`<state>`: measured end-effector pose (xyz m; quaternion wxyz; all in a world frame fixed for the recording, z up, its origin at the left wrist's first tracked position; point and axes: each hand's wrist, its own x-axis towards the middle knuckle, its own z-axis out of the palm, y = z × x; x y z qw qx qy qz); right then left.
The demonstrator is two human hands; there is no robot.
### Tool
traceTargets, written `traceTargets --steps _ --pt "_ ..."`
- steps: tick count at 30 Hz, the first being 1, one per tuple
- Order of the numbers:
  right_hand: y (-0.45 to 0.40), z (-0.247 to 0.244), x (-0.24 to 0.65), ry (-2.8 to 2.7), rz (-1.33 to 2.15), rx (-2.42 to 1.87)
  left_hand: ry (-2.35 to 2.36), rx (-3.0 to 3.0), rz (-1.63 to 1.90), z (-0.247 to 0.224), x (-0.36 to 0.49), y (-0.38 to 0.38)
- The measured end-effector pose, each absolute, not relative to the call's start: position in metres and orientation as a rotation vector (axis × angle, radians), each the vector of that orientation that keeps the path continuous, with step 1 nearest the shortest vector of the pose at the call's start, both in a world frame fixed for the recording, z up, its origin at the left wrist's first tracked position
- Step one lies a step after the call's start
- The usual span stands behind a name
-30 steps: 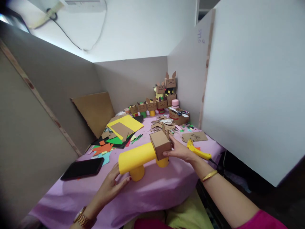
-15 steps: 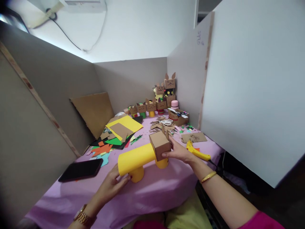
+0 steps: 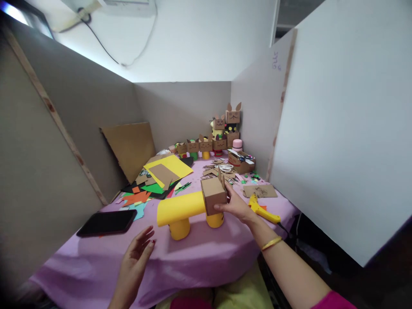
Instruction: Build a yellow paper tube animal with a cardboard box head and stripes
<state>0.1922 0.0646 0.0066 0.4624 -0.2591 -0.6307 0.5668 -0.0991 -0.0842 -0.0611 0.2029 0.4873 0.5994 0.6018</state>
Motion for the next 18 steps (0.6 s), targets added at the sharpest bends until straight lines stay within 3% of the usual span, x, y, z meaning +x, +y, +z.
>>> traceTargets --steps 11,18 --pt "0.061 -0.008 0.197 -1.576 1.295 -0.671 1.732 1.413 1.667 -0.069 -0.089 -0.092" --pt "0.027 -0.047 0.202 -1.442 1.048 -0.797 1.819 1.616 1.595 -0.074 -0.076 -0.107"
